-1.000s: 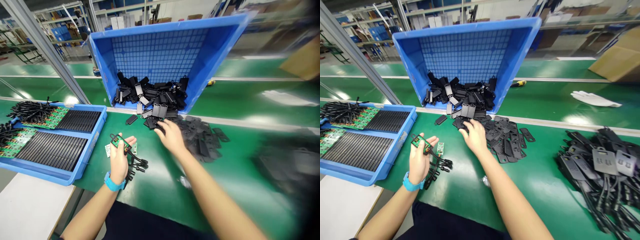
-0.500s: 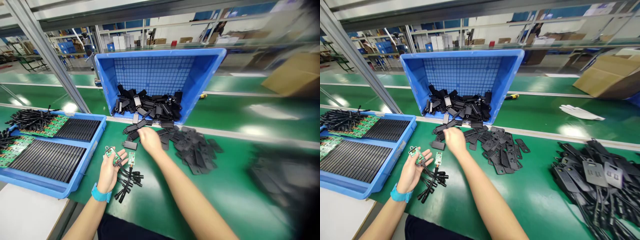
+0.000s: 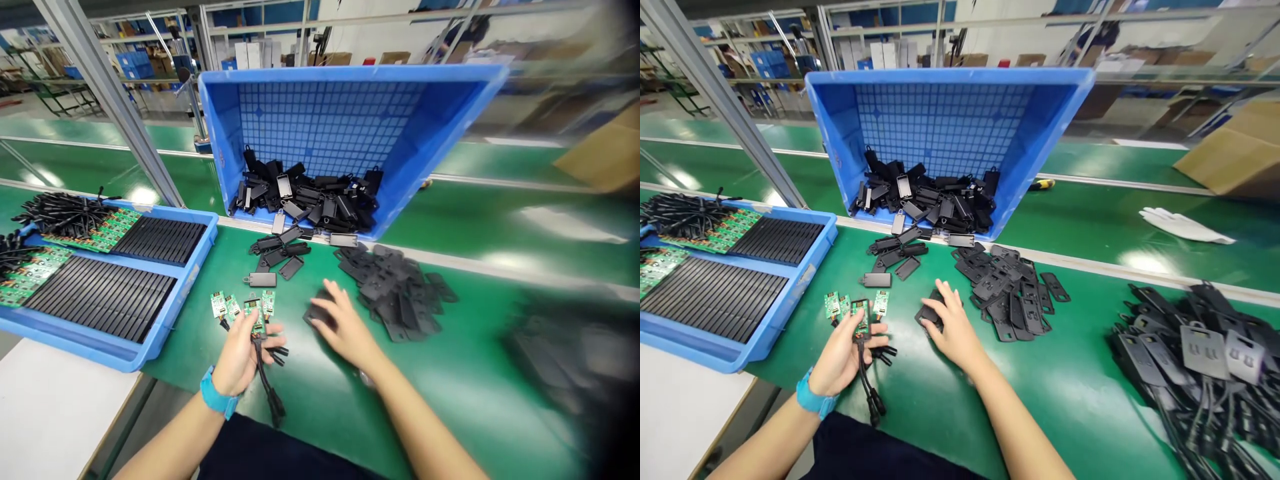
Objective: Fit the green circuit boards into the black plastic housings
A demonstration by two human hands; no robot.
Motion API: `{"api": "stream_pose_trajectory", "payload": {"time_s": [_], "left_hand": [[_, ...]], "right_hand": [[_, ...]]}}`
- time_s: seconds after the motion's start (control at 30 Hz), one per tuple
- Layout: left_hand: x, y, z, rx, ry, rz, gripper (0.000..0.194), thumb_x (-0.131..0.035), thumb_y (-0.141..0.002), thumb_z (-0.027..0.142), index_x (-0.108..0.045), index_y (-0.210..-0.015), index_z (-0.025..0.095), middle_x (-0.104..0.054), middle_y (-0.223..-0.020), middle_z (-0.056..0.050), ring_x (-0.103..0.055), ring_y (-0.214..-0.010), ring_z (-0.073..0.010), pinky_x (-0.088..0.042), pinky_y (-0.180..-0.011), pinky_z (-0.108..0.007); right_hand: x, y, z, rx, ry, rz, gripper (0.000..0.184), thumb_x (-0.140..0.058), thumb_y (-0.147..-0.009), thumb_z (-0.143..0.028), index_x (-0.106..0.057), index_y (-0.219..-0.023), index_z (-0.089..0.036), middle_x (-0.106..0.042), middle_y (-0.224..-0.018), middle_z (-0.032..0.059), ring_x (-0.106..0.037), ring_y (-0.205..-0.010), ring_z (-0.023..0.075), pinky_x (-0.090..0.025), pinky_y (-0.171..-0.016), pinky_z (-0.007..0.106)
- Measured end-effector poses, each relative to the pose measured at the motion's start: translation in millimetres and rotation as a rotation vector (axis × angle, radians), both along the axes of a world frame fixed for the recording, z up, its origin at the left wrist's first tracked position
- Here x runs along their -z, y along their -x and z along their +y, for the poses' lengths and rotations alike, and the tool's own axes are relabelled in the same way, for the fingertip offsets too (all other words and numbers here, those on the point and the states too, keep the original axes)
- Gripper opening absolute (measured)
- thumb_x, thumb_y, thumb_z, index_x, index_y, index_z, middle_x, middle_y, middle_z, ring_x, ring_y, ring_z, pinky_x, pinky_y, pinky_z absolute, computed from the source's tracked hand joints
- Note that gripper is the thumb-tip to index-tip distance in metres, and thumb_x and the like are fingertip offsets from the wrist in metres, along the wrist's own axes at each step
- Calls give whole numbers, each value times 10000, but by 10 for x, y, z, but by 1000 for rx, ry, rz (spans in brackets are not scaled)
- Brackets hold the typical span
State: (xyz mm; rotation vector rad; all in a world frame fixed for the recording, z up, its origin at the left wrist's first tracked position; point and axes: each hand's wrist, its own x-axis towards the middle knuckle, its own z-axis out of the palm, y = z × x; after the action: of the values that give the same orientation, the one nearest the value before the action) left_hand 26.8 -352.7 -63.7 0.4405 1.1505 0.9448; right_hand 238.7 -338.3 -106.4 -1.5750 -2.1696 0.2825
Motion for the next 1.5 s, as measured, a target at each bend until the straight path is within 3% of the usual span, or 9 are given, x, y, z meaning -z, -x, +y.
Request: {"api": "stream_pose_trajectory", "payload": {"time_s": [0.1, 0.17, 0.33, 0.5, 0.67, 0.87, 1.03, 1.37, 1.5], "left_hand": [[59, -122, -49, 33, 2, -19, 271, -469, -804, 419, -353, -922, 204, -636, -753, -45, -490, -384, -71, -267, -310, -145], [81, -176, -70, 61, -21, -89, 231, -463, -814, 391, -366, -908, 203, -621, -780, -28, -437, -384, -37, -267, -345, -146], [126, -249, -90, 114, -76, -207, 186, -434, -833, 288, -391, -973, 174, -607, -888, -71, -540, -547, -75, -375, -483, -194], [165, -320, -99, 87, -105, -44, 468, -449, -831, 345, -219, -1209, 193, -627, -851, -96, -601, -590, -150, -441, -529, -267], [152, -412, -157, 174, -207, -30, 470, -369, -836, 481, -266, -1199, 201, -576, -732, -23, -481, -454, -80, -339, -408, -192], [37, -468, -216, 292, -319, 49, 466, -339, -845, 483, -306, -1193, 176, -497, -660, 17, -438, -476, -68, -343, -467, -195], [4, -435, -266, 344, -366, 177, 517, -353, -845, 468, -245, -1247, 162, -433, -573, 43, -426, -519, -100, -364, -518, -217], [-46, -452, -311, 328, -513, 354, 341, -327, -871, 392, -406, -1107, 159, -404, -555, 46, -407, -490, -99, -358, -517, -221], [-27, -432, -325, 349, -552, 371, 432, -329, -876, 362, -331, -1261, 165, -444, -543, 38, -443, -486, -106, -384, -538, -226]], "right_hand": [[-53, -86, 13, 214, -3, 117, 474, -576, -740, -423, -536, -1126, -152, -465, -1238, 150, -401, -1151, 268, -321, -954, 420], [-67, -84, 36, 349, 2, 122, 526, -620, -682, -467, -576, -1074, -119, -554, -1066, 171, -451, -1040, 311, -334, -898, 466], [-86, 85, 129, 480, 23, 176, 284, -657, -647, -405, -677, -778, -154, -584, -883, 144, -465, -919, 327, -313, -829, 484], [-152, 151, 244, 576, 90, 416, 195, -632, -660, -354, -646, -572, -181, -615, -705, 79, -537, -754, 246, -380, -745, 399], [-319, 324, -12, 515, 218, 777, 346, -562, -700, -481, -650, -749, -149, -656, -688, 58, -570, -587, 170, -441, -550, 281], [-499, 533, -321, 468, 421, 1011, 302, -641, -661, -439, -623, -704, -141, -593, -528, 9, -535, -486, 135, -438, -498, 249], [-608, 537, -354, 458, 461, 1062, 266, -691, -611, -424, -611, -620, -171, -599, -536, 14, -546, -497, 155, -447, -504, 265], [-591, 461, -399, 371, 457, 1053, 226, -677, -657, -370, -578, -630, -169, -571, -563, -4, -530, -551, 134, -434, -554, 244], [-574, 367, -371, 229, 543, 1190, 226, -676, -669, -350, -609, -796, -175, -615, -736, 25, -561, -681, 154, -460, -620, 260]]}}
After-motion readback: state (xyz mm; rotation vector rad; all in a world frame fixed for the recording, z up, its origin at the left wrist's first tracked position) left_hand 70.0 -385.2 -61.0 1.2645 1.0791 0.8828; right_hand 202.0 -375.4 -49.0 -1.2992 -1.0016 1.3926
